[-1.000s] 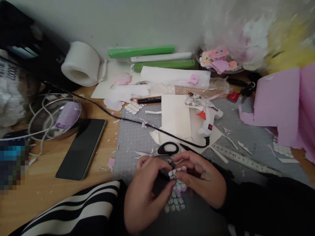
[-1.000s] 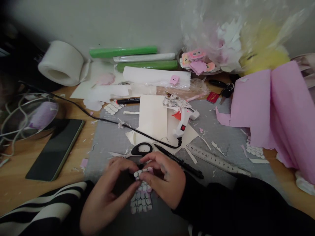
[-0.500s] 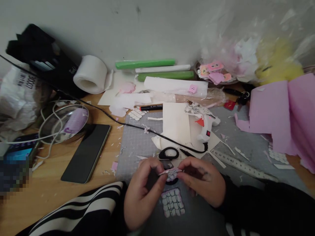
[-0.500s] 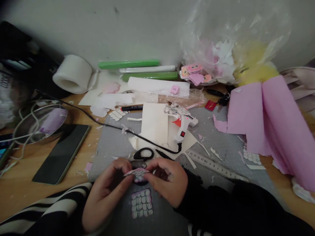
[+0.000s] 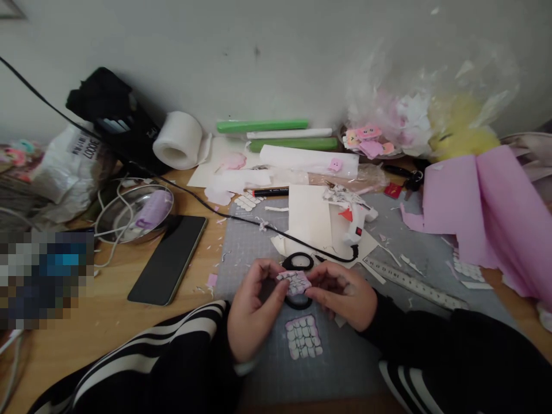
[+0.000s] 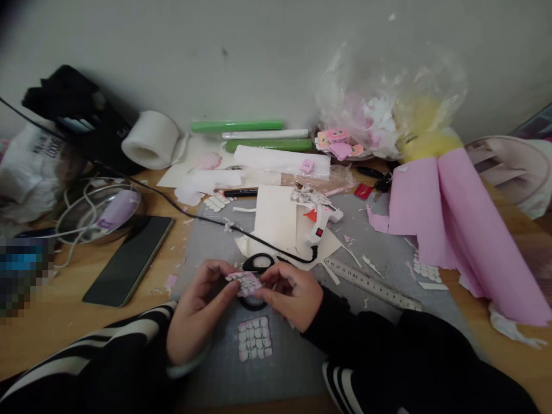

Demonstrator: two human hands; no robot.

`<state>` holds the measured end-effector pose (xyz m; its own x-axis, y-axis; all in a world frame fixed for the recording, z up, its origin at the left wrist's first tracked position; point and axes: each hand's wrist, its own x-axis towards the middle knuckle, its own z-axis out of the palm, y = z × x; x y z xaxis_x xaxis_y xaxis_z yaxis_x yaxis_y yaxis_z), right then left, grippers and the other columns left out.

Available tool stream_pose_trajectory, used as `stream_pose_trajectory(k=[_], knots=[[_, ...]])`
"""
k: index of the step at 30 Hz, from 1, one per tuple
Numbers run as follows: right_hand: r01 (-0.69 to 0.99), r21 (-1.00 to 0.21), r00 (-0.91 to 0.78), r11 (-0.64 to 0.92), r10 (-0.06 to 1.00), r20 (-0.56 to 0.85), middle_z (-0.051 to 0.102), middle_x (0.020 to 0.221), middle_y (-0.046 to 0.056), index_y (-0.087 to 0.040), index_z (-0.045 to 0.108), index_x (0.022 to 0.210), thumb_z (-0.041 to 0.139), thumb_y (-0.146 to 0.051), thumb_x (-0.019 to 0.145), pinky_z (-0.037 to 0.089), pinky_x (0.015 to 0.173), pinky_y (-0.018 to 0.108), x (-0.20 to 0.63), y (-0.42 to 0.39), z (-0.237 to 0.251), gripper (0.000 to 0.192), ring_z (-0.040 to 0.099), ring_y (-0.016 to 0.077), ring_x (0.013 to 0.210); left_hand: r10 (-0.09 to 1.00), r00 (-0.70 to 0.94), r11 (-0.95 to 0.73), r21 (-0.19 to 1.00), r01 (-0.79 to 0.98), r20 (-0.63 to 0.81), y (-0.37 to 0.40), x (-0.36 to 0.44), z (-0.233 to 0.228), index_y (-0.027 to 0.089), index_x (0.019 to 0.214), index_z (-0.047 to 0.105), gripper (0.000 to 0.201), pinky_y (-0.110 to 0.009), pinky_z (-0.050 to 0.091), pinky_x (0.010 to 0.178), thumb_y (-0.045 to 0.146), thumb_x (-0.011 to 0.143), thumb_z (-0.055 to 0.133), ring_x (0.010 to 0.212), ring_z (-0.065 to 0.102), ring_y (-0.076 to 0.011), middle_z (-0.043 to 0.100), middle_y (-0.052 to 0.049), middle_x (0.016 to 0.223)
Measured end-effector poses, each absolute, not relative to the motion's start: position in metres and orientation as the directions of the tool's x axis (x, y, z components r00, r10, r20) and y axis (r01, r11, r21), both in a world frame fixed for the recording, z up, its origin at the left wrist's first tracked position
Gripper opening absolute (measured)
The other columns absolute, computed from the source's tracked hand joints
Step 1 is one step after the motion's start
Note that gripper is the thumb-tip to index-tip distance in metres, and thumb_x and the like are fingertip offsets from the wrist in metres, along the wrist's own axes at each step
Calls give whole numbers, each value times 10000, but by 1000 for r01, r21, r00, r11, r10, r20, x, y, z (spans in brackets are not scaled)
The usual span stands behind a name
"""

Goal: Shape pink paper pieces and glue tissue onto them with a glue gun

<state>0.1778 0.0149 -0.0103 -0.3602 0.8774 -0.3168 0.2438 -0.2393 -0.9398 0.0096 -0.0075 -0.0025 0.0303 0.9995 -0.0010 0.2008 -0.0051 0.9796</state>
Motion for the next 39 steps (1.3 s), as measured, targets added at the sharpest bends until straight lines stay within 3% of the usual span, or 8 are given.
stream_pose_trajectory(k=[6, 12, 17, 20, 24, 31, 35, 39], knots=[[467, -884, -447, 28, 870, -209, 504, 531, -46, -179, 583, 740, 562, -328, 739, 354, 438, 210, 188, 10, 0, 151, 447, 83, 450, 999, -43, -14, 953, 301, 29, 0, 1, -7, 196, 935, 472, 114, -264, 440, 651, 229, 827, 461, 727, 543, -149, 550, -8, 797], [707, -644, -471, 293, 874, -120, 577, 577, -15, -214, 600, 667, 561, -324, 753, 290, 480, 245, 230, 7, 20, 145, 434, 102, 465, 995, 3, -86, 860, 504, 97, 19, -24, -4, 194, 886, 599, 195, -316, 442, 637, 181, 772, 441, 651, 548, -172, 580, -21, 751], [882, -407, -319, 237, 936, -146, 606, 596, 6, -220, 582, 693, 427, -413, 825, 338, 503, 266, 268, 27, 38, 281, 516, 145, 505, 980, 14, -157, 737, 657, 196, 25, -32, -3, 186, 921, 597, 252, -419, 416, 864, 162, 722, 445, 1000, 528, -252, 584, -88, 1030], [919, -345, -250, 192, 959, -134, 626, 626, 26, -217, 577, 662, 396, -426, 820, 355, 550, 300, 282, 39, 47, 318, 555, 184, 571, 972, 20, -173, 663, 728, 232, 35, -39, 1, 171, 955, 569, 235, -426, 419, 893, 205, 777, 420, 1023, 537, -252, 587, -101, 1051], [895, -403, -235, 192, 970, -61, 647, 661, 27, -219, 570, 659, 371, -413, 833, 372, 597, 309, 285, 47, 46, 328, 579, 195, 631, 975, 33, -149, 539, 829, 220, 71, -58, 21, 187, 921, 575, 169, -372, 480, 801, 186, 826, 435, 868, 600, -213, 626, -60, 911], [833, -517, -276, 199, 958, -76, 557, 519, -5, -211, 508, 564, 351, -462, 826, 325, 498, 259, 276, 50, 24, 395, 507, 150, 514, 991, -22, -23, 322, 946, 134, 160, -73, 41, 161, 1138, 514, 300, -422, 485, 804, 288, 868, 522, 969, 567, -215, 543, -85, 1154], [793, -588, -248, 162, 967, -68, 525, 507, -19, -199, 523, 578, 368, -462, 803, 313, 497, 241, 275, 50, 15, 380, 475, 131, 506, 992, -99, 69, 315, 947, 81, 192, -76, 28, 164, 1131, 519, 288, -412, 491, 795, 286, 871, 518, 955, 572, -208, 547, -83, 1147], [765, -629, -233, 142, 970, -64, 522, 505, -24, -194, 530, 577, 376, -461, 802, 318, 498, 233, 273, 51, 11, 382, 471, 126, 510, 981, -176, 130, 401, 907, 80, 198, -86, 25, 168, 1124, 524, 278, -403, 493, 790, 286, 872, 515, 947, 575, -203, 551, -81, 1140]])
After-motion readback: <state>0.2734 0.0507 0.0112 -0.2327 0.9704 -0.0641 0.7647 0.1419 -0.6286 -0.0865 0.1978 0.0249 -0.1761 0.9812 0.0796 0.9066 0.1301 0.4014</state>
